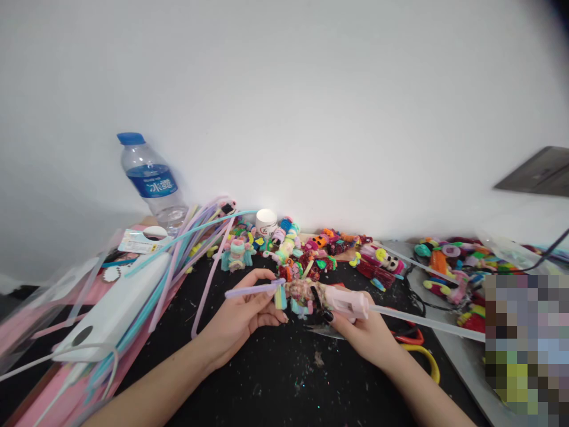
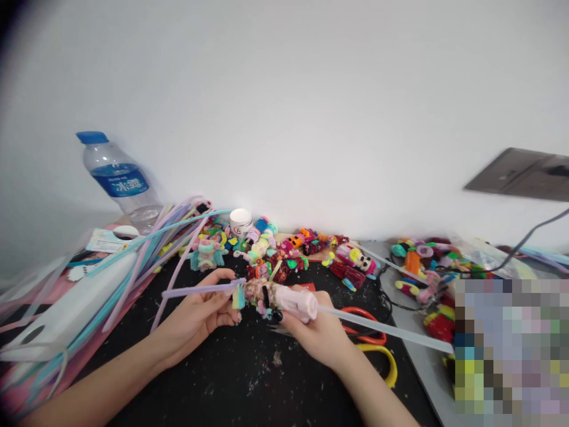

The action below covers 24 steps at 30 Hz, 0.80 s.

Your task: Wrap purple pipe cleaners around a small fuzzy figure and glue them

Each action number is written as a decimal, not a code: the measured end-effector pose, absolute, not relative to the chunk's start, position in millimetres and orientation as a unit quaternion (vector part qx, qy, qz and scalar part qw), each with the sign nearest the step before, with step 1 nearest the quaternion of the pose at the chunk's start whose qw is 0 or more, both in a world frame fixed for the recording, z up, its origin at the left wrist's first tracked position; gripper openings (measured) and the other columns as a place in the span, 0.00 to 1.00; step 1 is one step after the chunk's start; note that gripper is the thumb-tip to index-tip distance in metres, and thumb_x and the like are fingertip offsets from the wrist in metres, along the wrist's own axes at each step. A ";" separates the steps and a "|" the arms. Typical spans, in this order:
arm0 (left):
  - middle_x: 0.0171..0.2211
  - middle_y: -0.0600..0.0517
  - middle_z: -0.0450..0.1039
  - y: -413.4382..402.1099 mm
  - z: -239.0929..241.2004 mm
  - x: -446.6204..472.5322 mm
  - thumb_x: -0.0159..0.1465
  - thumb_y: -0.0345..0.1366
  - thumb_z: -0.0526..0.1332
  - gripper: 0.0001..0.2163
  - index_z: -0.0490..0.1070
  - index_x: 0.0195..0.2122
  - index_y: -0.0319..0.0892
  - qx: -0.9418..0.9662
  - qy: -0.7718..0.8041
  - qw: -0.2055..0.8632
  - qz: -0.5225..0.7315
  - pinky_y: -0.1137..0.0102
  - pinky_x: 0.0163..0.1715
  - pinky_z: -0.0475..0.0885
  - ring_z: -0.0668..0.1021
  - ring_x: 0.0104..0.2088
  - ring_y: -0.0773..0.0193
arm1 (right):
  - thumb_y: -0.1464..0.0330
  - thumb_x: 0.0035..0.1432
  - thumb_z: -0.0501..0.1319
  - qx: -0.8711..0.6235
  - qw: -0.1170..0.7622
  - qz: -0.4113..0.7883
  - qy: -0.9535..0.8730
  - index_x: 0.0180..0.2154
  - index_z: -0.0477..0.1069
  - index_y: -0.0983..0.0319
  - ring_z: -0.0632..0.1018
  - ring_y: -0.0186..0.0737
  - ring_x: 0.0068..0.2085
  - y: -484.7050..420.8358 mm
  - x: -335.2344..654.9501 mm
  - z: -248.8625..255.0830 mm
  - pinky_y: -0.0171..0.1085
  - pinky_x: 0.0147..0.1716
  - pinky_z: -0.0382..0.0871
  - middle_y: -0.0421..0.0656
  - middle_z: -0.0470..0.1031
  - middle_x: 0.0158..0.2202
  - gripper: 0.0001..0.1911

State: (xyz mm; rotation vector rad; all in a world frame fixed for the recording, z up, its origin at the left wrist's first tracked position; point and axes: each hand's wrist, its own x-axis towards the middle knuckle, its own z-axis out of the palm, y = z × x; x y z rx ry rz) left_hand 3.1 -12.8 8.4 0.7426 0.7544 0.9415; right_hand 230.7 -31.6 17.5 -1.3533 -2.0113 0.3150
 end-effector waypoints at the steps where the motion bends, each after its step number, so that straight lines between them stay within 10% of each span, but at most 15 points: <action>1: 0.23 0.56 0.74 -12.6 9.1 3.2 0.59 0.36 0.64 0.13 0.62 0.42 0.45 0.337 0.344 0.763 0.430 0.75 0.28 0.73 0.79 0.25 0.67 | 0.59 0.56 0.54 -0.516 0.336 0.124 -0.778 0.28 0.74 0.63 0.74 0.42 0.25 -31.5 231.1 17.4 0.37 0.24 0.70 0.44 0.74 0.24 0.17; 24: 0.29 0.55 0.71 -12.9 6.2 -0.2 0.60 0.32 0.62 0.10 0.64 0.41 0.47 0.297 0.310 0.796 0.425 0.73 0.32 0.72 0.77 0.28 0.69 | 0.61 0.55 0.56 -0.514 0.344 0.140 -0.774 0.26 0.73 0.60 0.74 0.41 0.24 -30.2 231.6 17.5 0.36 0.22 0.70 0.42 0.73 0.22 0.13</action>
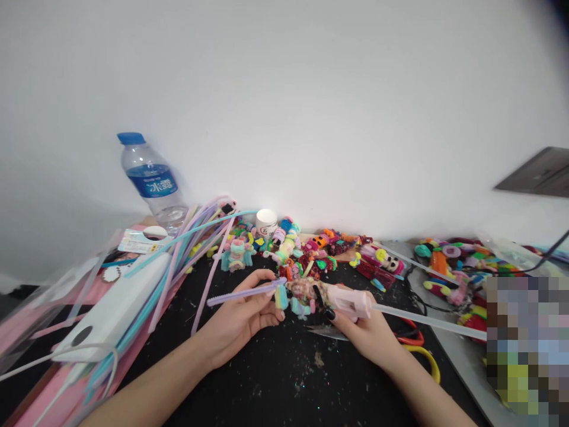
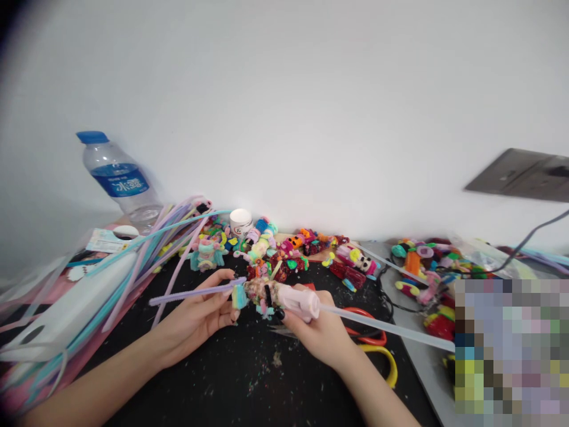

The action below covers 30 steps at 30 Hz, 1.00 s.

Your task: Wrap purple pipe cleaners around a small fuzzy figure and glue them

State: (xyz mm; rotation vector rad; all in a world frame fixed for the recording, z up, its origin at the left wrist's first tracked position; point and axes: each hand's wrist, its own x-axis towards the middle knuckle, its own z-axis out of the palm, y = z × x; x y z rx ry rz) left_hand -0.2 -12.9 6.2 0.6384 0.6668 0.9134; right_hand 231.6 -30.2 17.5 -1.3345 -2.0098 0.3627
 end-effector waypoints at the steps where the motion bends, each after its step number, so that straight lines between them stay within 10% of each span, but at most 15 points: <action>1: 0.29 0.56 0.71 -13.0 6.2 -0.2 0.60 0.32 0.62 0.10 0.64 0.41 0.47 0.297 0.310 0.797 0.425 0.73 0.32 0.72 0.77 0.28 0.69 | 0.61 0.56 0.56 -0.510 0.339 0.143 -0.778 0.26 0.72 0.60 0.73 0.40 0.23 -29.9 231.8 17.2 0.35 0.22 0.69 0.41 0.73 0.22 0.13; 11: 0.27 0.56 0.70 -11.8 6.5 0.7 0.60 0.33 0.62 0.09 0.65 0.41 0.47 0.320 0.325 0.771 0.444 0.73 0.32 0.71 0.76 0.27 0.69 | 0.65 0.57 0.55 -0.616 0.279 0.094 -0.730 0.36 0.68 0.60 0.75 0.40 0.26 -22.8 235.7 19.3 0.35 0.26 0.67 0.40 0.75 0.27 0.07; 21: 0.32 0.55 0.69 -12.1 6.9 4.9 0.58 0.35 0.62 0.07 0.67 0.38 0.43 0.449 0.381 0.680 0.437 0.70 0.30 0.71 0.77 0.26 0.66 | 0.69 0.51 0.57 -0.659 0.240 -0.082 -0.708 0.51 0.61 0.65 0.69 0.57 0.47 -13.4 237.1 12.3 0.53 0.44 0.65 0.55 0.68 0.47 0.24; 30: 0.34 0.53 0.71 -17.0 3.7 7.7 0.61 0.32 0.56 0.06 0.69 0.38 0.42 0.611 0.417 0.565 0.365 0.72 0.31 0.69 0.74 0.28 0.67 | 0.73 0.56 0.58 -0.357 0.311 0.101 -0.875 0.50 0.65 0.60 0.71 0.44 0.40 -55.2 189.8 25.9 0.41 0.38 0.69 0.48 0.69 0.40 0.18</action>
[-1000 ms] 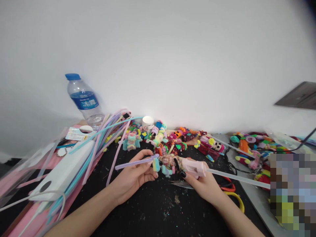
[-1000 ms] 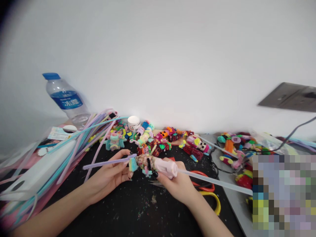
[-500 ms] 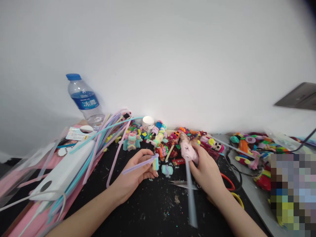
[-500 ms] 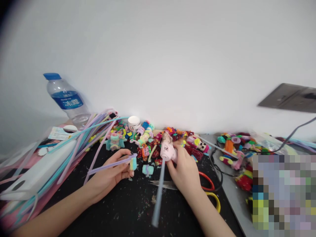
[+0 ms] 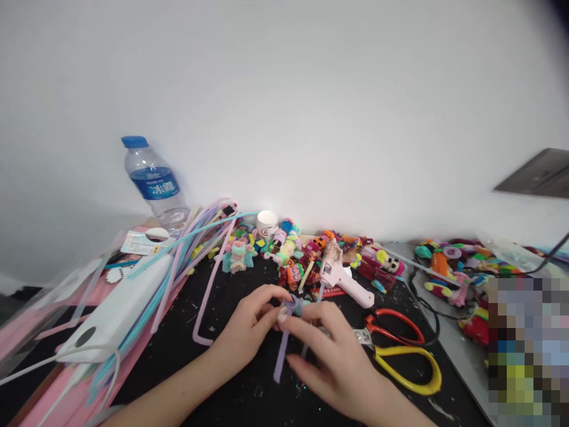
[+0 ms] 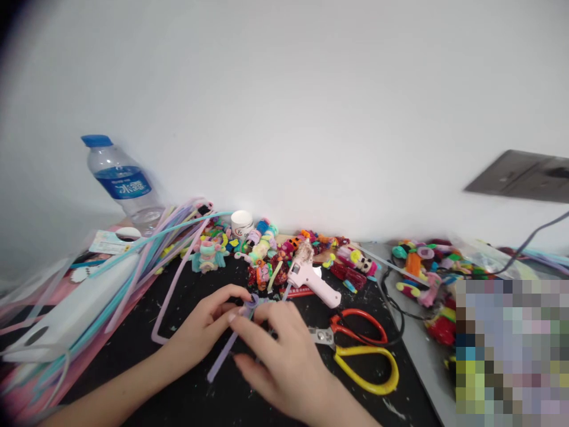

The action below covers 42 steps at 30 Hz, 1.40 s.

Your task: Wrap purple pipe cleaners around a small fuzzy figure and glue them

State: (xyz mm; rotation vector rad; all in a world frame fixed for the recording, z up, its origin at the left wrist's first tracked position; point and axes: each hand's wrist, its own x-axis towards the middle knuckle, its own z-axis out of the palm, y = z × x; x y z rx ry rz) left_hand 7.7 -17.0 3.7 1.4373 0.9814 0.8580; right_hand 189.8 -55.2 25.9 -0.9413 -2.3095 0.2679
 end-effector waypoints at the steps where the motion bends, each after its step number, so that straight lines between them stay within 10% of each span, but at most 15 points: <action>1: 0.34 0.53 0.71 -17.5 3.9 7.9 0.61 0.32 0.56 0.06 0.70 0.38 0.42 0.623 0.418 0.552 0.363 0.72 0.30 0.68 0.74 0.28 0.67 | 0.74 0.57 0.58 -0.347 0.313 0.106 -0.878 0.47 0.67 0.61 0.71 0.43 0.38 -57.8 186.4 25.5 0.40 0.36 0.69 0.48 0.70 0.39 0.15; 11: 0.29 0.55 0.72 -13.5 -0.3 5.5 0.62 0.33 0.56 0.05 0.67 0.39 0.41 0.574 0.378 0.627 0.366 0.70 0.31 0.70 0.76 0.27 0.65 | 0.76 0.57 0.59 -0.435 0.452 0.204 -0.751 0.32 0.68 0.62 0.73 0.34 0.28 -50.7 193.1 11.3 0.31 0.28 0.66 0.41 0.72 0.27 0.04; 42: 0.30 0.54 0.71 -13.0 6.4 9.0 0.56 0.36 0.65 0.11 0.66 0.37 0.41 0.344 0.308 0.824 0.327 0.72 0.28 0.68 0.77 0.25 0.68 | 0.65 0.59 0.56 -0.539 0.438 0.286 -0.660 0.25 0.69 0.63 0.68 0.32 0.20 -47.9 191.4 -3.4 0.28 0.19 0.61 0.38 0.68 0.19 0.13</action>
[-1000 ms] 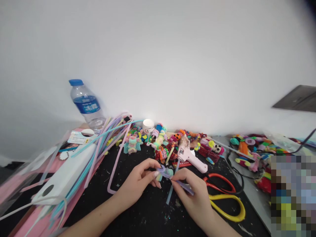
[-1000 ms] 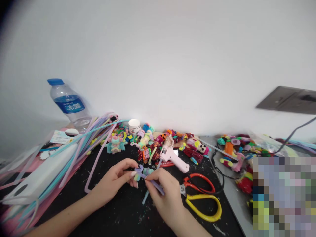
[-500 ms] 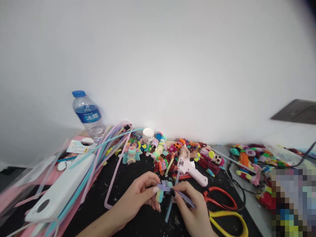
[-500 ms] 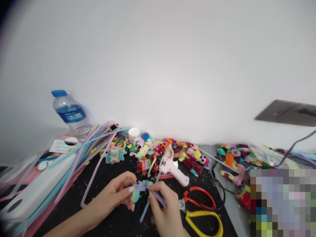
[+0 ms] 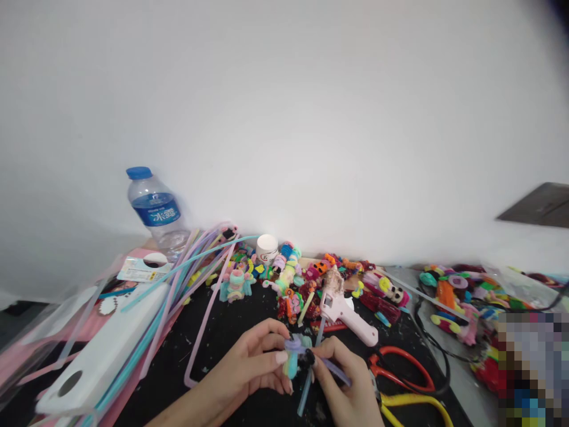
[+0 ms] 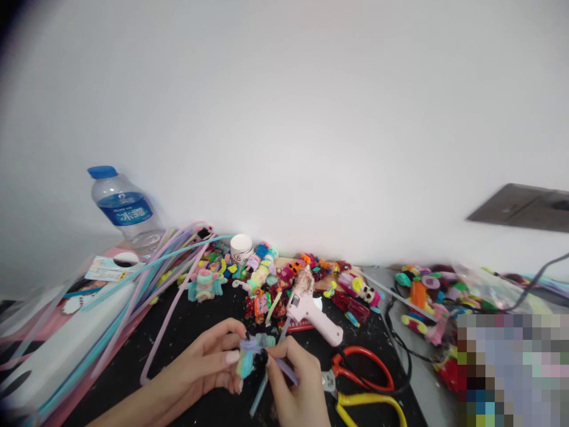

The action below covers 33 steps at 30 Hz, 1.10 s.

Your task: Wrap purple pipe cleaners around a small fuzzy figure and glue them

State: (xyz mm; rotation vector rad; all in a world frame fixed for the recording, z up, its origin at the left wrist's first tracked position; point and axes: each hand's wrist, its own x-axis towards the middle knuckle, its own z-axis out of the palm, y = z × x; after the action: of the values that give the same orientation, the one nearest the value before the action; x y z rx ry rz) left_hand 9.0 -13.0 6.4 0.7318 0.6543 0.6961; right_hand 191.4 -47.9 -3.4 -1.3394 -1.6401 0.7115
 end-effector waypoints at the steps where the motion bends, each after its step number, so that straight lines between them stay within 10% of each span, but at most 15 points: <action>1: 0.31 0.54 0.71 -12.8 5.3 9.5 0.54 0.35 0.67 0.12 0.66 0.37 0.41 0.354 0.304 0.819 0.335 0.73 0.28 0.68 0.77 0.25 0.69 | 0.65 0.60 0.56 -0.537 0.442 0.282 -0.661 0.25 0.69 0.63 0.67 0.32 0.20 -48.0 190.9 -3.6 0.28 0.19 0.61 0.38 0.67 0.19 0.13; 33: 0.32 0.53 0.75 -17.5 8.0 12.3 0.54 0.35 0.67 0.12 0.69 0.37 0.41 0.396 0.382 0.779 0.302 0.80 0.21 0.70 0.81 0.24 0.67 | 0.68 0.60 0.55 -0.519 0.408 0.311 -0.684 0.26 0.68 0.63 0.67 0.32 0.22 -47.8 189.9 2.7 0.28 0.21 0.62 0.38 0.68 0.20 0.11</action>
State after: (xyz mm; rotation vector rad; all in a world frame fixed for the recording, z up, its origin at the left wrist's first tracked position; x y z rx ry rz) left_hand 12.3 -17.5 8.0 0.8553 0.8262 0.6536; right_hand 189.9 -47.8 2.7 -1.3087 -1.7243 0.7835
